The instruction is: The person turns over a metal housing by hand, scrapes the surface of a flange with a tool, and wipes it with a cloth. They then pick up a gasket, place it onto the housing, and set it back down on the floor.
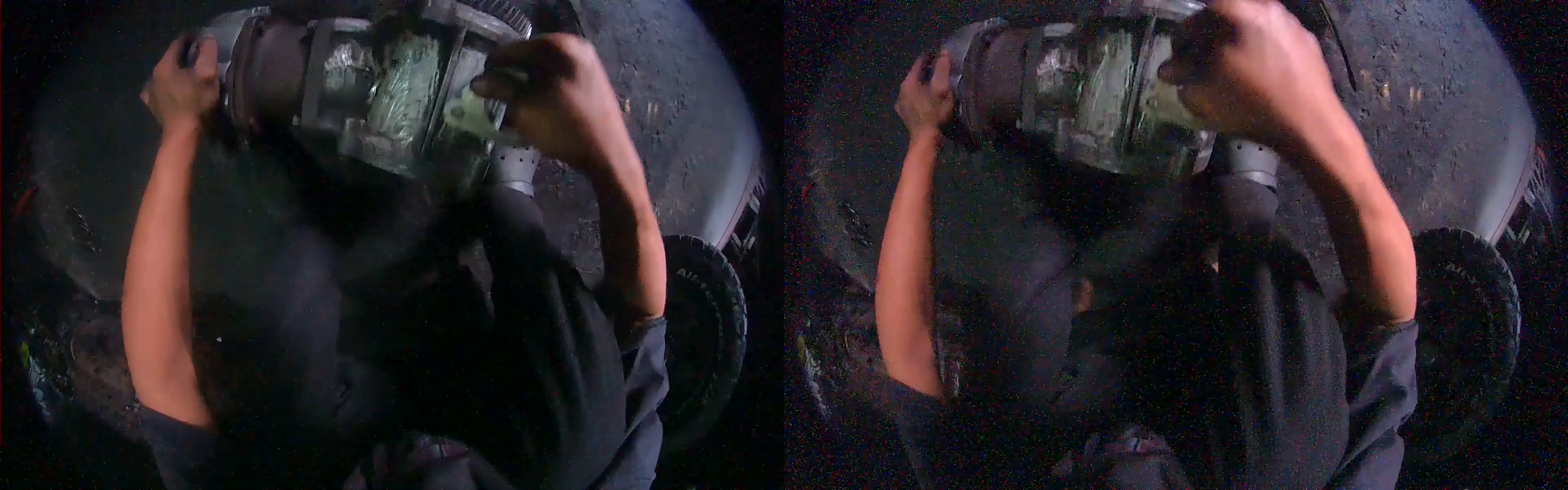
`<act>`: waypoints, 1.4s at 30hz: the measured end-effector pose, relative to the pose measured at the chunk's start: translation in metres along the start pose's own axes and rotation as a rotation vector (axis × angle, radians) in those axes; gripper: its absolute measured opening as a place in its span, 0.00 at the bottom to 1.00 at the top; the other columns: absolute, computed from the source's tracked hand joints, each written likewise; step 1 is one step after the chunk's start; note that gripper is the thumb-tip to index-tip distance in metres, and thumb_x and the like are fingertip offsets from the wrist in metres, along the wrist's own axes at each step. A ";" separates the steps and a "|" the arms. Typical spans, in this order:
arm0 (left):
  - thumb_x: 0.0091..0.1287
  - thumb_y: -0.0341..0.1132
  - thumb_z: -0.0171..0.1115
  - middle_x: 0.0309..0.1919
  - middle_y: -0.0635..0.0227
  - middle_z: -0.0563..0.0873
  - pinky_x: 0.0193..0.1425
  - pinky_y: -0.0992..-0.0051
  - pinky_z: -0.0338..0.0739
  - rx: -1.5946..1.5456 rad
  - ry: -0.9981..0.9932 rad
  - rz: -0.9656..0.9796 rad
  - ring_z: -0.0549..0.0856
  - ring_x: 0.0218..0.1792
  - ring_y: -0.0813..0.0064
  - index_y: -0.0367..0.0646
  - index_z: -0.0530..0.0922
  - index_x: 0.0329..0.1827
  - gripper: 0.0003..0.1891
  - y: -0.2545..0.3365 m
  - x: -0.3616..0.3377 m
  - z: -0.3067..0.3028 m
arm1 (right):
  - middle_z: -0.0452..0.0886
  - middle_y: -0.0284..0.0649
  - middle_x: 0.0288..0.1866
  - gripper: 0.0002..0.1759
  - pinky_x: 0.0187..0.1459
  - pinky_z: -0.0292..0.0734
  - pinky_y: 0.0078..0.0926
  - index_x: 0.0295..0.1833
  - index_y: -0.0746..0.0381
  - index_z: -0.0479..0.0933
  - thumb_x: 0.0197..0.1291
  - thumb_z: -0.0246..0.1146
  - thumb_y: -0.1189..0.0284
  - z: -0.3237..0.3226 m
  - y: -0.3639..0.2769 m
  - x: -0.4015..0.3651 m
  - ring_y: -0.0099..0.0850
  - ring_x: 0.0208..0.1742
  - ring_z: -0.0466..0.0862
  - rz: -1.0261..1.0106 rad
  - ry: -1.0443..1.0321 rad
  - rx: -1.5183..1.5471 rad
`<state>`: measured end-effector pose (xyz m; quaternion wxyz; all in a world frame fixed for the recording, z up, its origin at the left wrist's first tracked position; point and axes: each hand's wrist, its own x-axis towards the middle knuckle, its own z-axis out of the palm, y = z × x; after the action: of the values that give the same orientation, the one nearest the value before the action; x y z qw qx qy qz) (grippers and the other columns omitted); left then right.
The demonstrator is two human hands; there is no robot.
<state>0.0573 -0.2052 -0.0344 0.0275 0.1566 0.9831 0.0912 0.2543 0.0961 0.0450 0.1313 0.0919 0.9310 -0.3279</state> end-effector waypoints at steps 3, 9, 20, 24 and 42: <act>0.56 0.61 0.55 0.46 0.57 0.84 0.56 0.62 0.70 0.045 -0.053 -0.029 0.82 0.47 0.53 0.49 0.78 0.55 0.31 0.003 -0.003 0.005 | 0.80 0.45 0.27 0.08 0.33 0.77 0.40 0.29 0.57 0.81 0.42 0.66 0.66 0.006 0.002 -0.011 0.45 0.32 0.82 -0.118 -0.085 -0.127; 0.57 0.62 0.54 0.44 0.60 0.84 0.55 0.63 0.71 -0.003 -0.001 0.021 0.82 0.47 0.53 0.54 0.79 0.54 0.29 -0.017 0.004 -0.005 | 0.80 0.47 0.27 0.10 0.34 0.77 0.44 0.33 0.55 0.82 0.39 0.64 0.68 -0.009 -0.027 0.004 0.47 0.30 0.82 -0.067 -0.069 -0.147; 0.58 0.62 0.53 0.45 0.59 0.84 0.55 0.63 0.72 0.060 -0.045 -0.021 0.82 0.48 0.55 0.55 0.79 0.54 0.28 -0.019 0.014 0.010 | 0.71 0.46 0.16 0.05 0.22 0.70 0.30 0.25 0.63 0.75 0.47 0.65 0.77 0.010 -0.016 -0.002 0.44 0.18 0.73 -0.114 0.097 0.399; 0.58 0.62 0.53 0.45 0.58 0.84 0.55 0.63 0.72 0.025 0.068 0.028 0.82 0.49 0.55 0.55 0.79 0.54 0.28 -0.049 0.012 0.035 | 0.73 0.46 0.19 0.07 0.23 0.71 0.36 0.26 0.60 0.75 0.43 0.67 0.72 0.041 -0.016 -0.020 0.45 0.22 0.76 -0.282 0.181 0.160; 0.56 0.61 0.55 0.44 0.57 0.84 0.54 0.61 0.72 0.063 0.005 0.041 0.82 0.47 0.54 0.57 0.79 0.53 0.27 -0.063 0.039 0.039 | 0.81 0.46 0.26 0.10 0.29 0.77 0.30 0.35 0.60 0.80 0.42 0.67 0.75 0.046 -0.007 0.015 0.40 0.27 0.83 -0.283 0.325 0.267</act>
<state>0.0048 -0.2457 -0.0852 0.0184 0.1772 0.9821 0.0612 0.2464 0.0628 0.0104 -0.0806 0.0287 0.8920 -0.4439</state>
